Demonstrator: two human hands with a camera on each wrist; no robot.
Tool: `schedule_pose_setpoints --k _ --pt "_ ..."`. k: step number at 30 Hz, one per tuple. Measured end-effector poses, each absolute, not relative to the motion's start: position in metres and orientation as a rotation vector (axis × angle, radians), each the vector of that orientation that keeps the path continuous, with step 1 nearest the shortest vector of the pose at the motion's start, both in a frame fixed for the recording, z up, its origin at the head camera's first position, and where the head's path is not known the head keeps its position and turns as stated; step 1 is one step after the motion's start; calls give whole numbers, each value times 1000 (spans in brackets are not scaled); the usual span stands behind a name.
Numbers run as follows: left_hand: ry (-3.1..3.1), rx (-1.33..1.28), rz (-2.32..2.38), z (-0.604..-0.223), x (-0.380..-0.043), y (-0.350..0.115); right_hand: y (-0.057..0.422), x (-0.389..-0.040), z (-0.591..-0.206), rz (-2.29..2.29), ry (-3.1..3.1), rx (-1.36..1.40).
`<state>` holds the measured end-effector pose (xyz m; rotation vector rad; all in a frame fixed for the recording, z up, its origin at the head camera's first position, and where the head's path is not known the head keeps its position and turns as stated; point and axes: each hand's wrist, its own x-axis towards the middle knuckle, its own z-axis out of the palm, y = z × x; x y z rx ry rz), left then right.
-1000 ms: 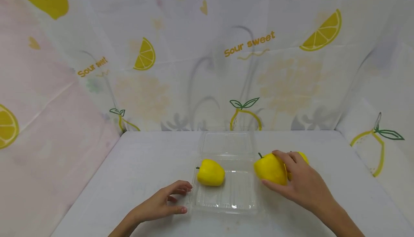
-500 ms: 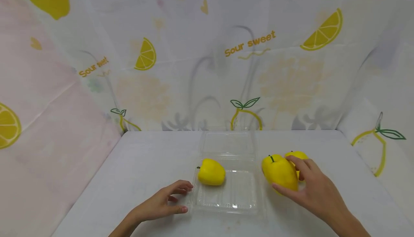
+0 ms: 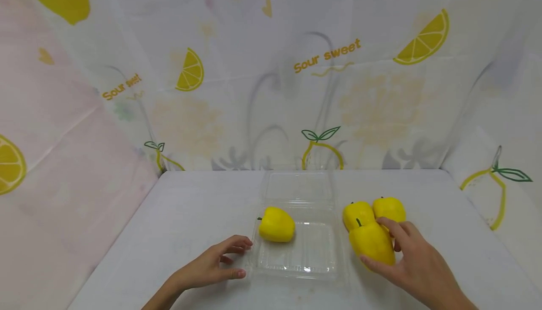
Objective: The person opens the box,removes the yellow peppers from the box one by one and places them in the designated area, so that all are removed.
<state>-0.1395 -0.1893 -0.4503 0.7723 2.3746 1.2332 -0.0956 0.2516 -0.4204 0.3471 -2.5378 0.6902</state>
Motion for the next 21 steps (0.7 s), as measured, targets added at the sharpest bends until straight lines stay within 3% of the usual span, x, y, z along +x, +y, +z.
schedule_pose_setpoints --k 10,21 --pt "2354 766 1244 -446 -138 -189 249 -88 -423 698 -2744 174" --pt "2361 750 1232 -448 -139 -189 246 -86 -430 727 -2826 166"
